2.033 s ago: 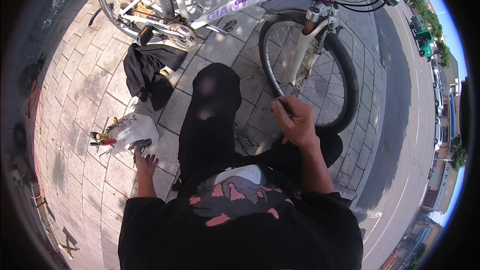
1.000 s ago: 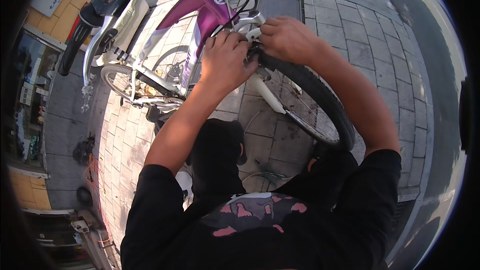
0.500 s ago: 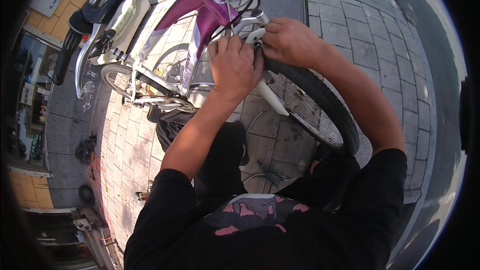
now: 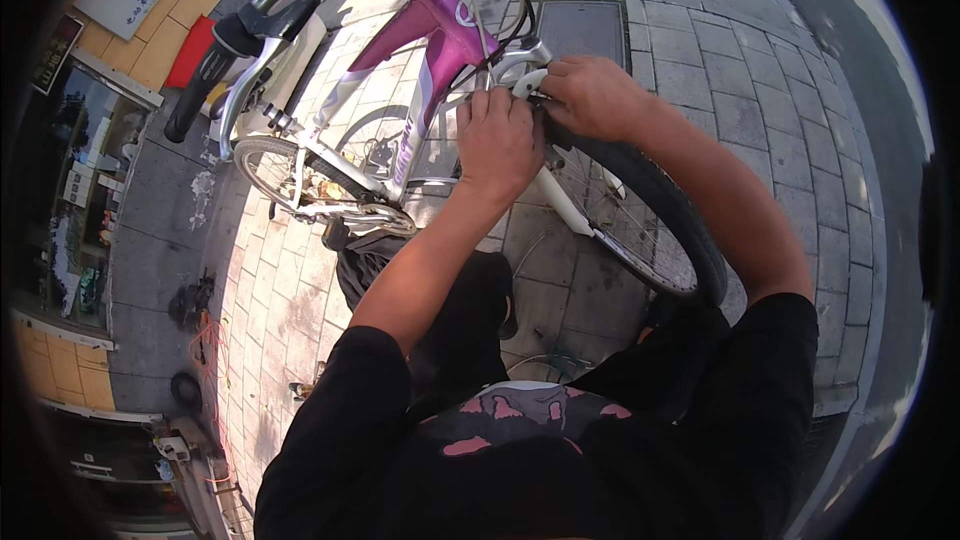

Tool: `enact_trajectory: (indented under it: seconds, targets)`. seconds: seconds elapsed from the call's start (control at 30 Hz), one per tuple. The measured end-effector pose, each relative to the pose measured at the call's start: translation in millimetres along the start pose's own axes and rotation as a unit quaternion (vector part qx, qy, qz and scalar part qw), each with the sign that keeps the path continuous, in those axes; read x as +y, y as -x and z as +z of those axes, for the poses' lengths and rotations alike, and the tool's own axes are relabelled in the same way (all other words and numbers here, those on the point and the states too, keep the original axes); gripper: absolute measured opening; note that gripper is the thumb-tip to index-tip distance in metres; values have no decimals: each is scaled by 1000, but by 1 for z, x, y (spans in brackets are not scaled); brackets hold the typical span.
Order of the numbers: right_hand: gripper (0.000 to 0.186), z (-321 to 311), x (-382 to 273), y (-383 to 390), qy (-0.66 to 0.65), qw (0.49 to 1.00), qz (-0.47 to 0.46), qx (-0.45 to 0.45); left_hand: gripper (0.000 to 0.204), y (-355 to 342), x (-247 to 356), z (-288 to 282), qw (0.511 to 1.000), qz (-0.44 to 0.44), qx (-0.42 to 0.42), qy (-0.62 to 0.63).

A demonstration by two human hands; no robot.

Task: The person sits on the sidewalk and uses a wrench and pliers to adjust the front wheel and brake assembly of a pink and white bicycle. They repeatedly tighten bolts, test the wheel, and make fine adjustments to the brake cable.

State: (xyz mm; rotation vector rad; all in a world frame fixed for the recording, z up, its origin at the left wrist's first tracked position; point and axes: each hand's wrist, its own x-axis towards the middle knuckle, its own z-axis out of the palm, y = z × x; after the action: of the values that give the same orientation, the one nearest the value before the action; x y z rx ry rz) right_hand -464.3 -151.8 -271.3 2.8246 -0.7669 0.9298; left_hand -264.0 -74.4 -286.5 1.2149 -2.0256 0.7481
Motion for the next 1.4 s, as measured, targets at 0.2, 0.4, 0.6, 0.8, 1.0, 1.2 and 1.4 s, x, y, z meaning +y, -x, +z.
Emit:
enact_trajectory:
  seconds: [0.2,0.4,0.6,0.8,1.0,1.2,1.4]
  targets:
    - [18,-53,-63,51,33,969,246,-1,55,-13,2,-111,991,-13,-19,133]
    - [18,-53,-140,110,3,900,358,247,47,-69,-64,-300,992,40,98,-69]
    - [17,-23,-148,137,53,905,254,337,99,-118,-115,-323,929,-150,-263,-212]
    - [16,-26,-153,147,35,909,240,339,81,-143,-139,-317,901,-98,-356,-228]
    - [16,-30,-154,149,23,906,229,355,80,-155,-153,-322,892,-84,-387,-217]
    - [17,-35,-154,154,16,905,246,347,106,-168,-167,-328,873,-198,-440,-73]
    - [19,-36,-149,165,48,898,282,334,85,-144,-138,-308,891,-62,-362,-269]
